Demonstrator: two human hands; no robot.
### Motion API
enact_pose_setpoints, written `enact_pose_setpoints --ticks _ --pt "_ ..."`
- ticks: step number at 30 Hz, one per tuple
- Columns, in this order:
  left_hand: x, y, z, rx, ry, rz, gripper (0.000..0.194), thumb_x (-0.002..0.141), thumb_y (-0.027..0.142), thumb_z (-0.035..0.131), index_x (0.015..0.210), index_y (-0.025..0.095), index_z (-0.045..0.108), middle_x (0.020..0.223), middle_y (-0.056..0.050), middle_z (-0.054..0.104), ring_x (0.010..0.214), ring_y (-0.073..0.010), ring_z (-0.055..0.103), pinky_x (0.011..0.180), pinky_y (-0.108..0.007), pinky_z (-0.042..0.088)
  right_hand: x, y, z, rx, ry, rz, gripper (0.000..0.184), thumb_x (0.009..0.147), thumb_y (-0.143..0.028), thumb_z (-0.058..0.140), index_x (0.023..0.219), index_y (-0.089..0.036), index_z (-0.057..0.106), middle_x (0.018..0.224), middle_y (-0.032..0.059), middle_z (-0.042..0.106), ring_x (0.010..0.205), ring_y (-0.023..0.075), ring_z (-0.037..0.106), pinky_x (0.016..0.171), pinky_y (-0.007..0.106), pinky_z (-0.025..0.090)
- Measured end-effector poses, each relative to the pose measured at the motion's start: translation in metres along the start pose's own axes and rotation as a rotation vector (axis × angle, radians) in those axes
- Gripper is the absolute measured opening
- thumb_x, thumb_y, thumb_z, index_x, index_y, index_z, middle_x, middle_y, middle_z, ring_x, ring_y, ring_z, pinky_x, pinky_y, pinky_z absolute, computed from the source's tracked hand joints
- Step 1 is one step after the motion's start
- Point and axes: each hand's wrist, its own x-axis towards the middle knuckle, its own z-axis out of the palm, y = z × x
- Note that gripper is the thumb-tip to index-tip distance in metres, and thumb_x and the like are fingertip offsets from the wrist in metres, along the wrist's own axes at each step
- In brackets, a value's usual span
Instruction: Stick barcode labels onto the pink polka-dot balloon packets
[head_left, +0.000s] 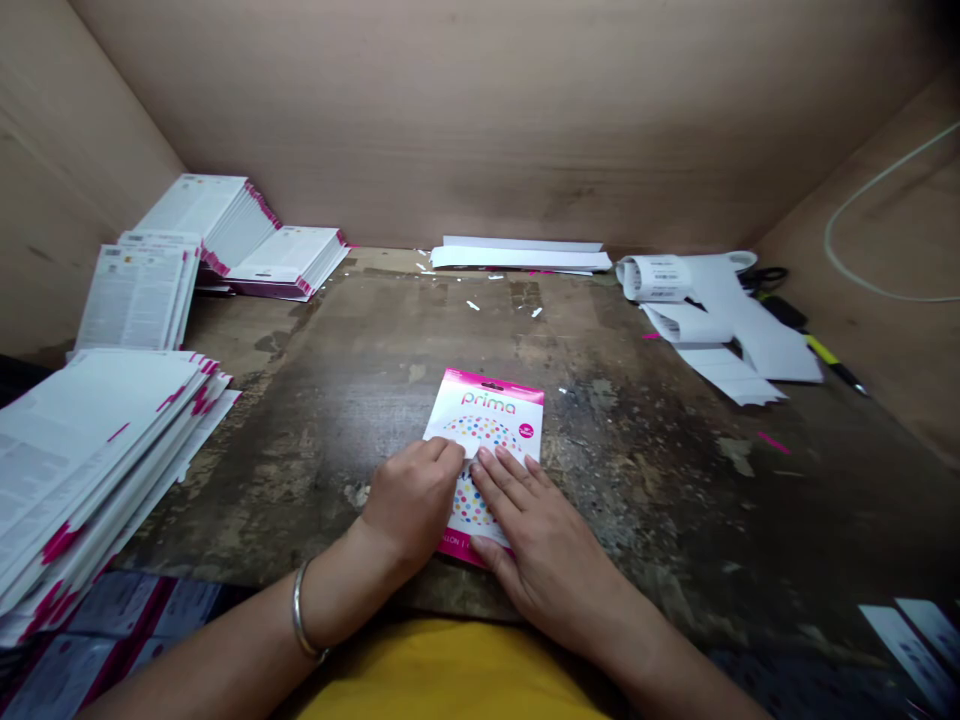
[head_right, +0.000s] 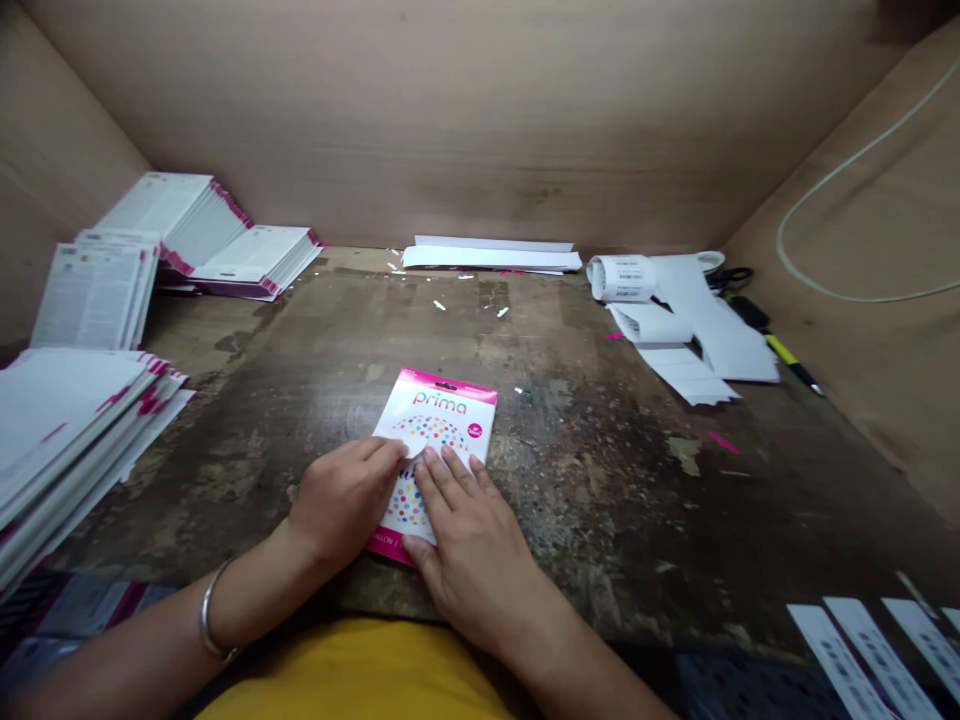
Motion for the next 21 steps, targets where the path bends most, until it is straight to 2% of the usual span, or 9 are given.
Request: enact_pose_setpoints --ticks 5,8,10,13,15,17,19,20,21 --pt "-0.004 0.002 0.002 -0.07 -0.031 0.074 0.014 0.088 0.016 0.045 0.093 0.016 0.058 0.091 -0.007 0.066 0.081 -0.0208 0.062 0.074 -0.032 0.051 -0.002 -0.001 0.002 0.043 0.004 0.017 0.06 0.087 -0.033 0.046 0.14 -0.011 0.03 0.148 0.0091 0.024 0.137 0.024 0.019 0.112 0.047 0.021" --pt "-0.004 -0.003 0.003 -0.078 -0.06 0.114 0.017 0.09 0.019 0.044 0.096 0.015 0.059 0.099 -0.009 0.066 0.09 -0.0213 0.062 0.08 -0.033 0.051 -0.003 0.001 0.004 0.085 0.05 0.025 0.068 0.085 -0.033 0.049 0.142 -0.006 0.023 0.149 0.0119 0.021 0.137 0.0227 0.017 0.113 0.044 0.02" --pt "-0.004 -0.007 0.003 -0.076 -0.065 0.17 0.019 0.091 0.021 0.042 0.096 0.015 0.059 0.1 -0.01 0.066 0.092 -0.0208 0.062 0.083 -0.033 0.051 -0.002 0.004 0.004 0.096 0.049 0.02 0.068 0.086 -0.034 0.049 0.142 -0.008 0.023 0.149 0.0104 0.02 0.138 0.0224 0.016 0.113 0.044 0.019" --pt "-0.007 -0.01 0.001 -0.092 -0.012 0.251 0.022 0.091 0.024 0.041 0.101 0.014 0.058 0.103 -0.011 0.066 0.092 -0.0203 0.063 0.083 -0.032 0.051 -0.001 0.003 0.002 0.108 0.024 0.032 0.062 0.087 -0.038 0.047 0.141 -0.015 0.029 0.148 0.0063 0.026 0.137 0.0232 0.017 0.113 0.045 0.017" --pt "-0.013 -0.01 -0.001 -0.105 0.045 0.258 0.027 0.091 0.027 0.041 0.108 0.013 0.055 0.108 -0.012 0.065 0.095 -0.0205 0.063 0.083 -0.032 0.052 -0.001 -0.003 -0.001 0.127 0.041 0.041 0.062 0.087 -0.042 0.048 0.14 -0.015 0.032 0.146 0.0069 0.031 0.136 0.024 0.02 0.113 0.043 0.016" --pt "-0.019 -0.012 0.001 -0.087 0.107 0.259 0.033 0.091 0.033 0.039 0.115 0.014 0.052 0.116 -0.013 0.062 0.099 -0.0219 0.062 0.086 -0.035 0.051 -0.003 -0.007 -0.004 0.125 0.089 0.012 0.064 0.085 -0.047 0.05 0.138 -0.015 0.034 0.145 0.0081 0.034 0.135 0.0243 0.023 0.113 0.042 0.018" --pt "-0.023 -0.017 0.008 -0.066 0.145 0.308 0.038 0.091 0.037 0.037 0.119 0.014 0.051 0.121 -0.013 0.059 0.102 -0.0239 0.061 0.089 -0.038 0.05 -0.012 -0.001 -0.01 0.081 0.186 -0.01 0.058 0.086 -0.047 0.05 0.134 -0.016 0.041 0.143 0.0073 0.038 0.133 0.0228 0.027 0.112 0.04 0.02" --pt "-0.024 -0.021 0.014 -0.085 0.152 0.326 0.04 0.091 0.039 0.035 0.119 0.016 0.051 0.122 -0.011 0.059 0.105 -0.0248 0.06 0.091 -0.04 0.049 -0.022 0.006 -0.015 0.044 0.274 0.04 0.049 0.087 -0.044 0.048 0.128 -0.018 0.047 0.139 0.0066 0.043 0.131 0.021 0.032 0.11 0.038 0.023" --pt "-0.025 -0.024 0.02 -0.116 0.152 0.344 0.04 0.091 0.039 0.034 0.12 0.017 0.051 0.123 -0.01 0.059 0.108 -0.0256 0.059 0.093 -0.041 0.048 -0.037 0.016 -0.022 -0.013 0.382 0.169 0.039 0.089 -0.041 0.044 0.119 -0.019 0.054 0.132 0.0057 0.051 0.126 0.0189 0.038 0.108 0.035 0.027"
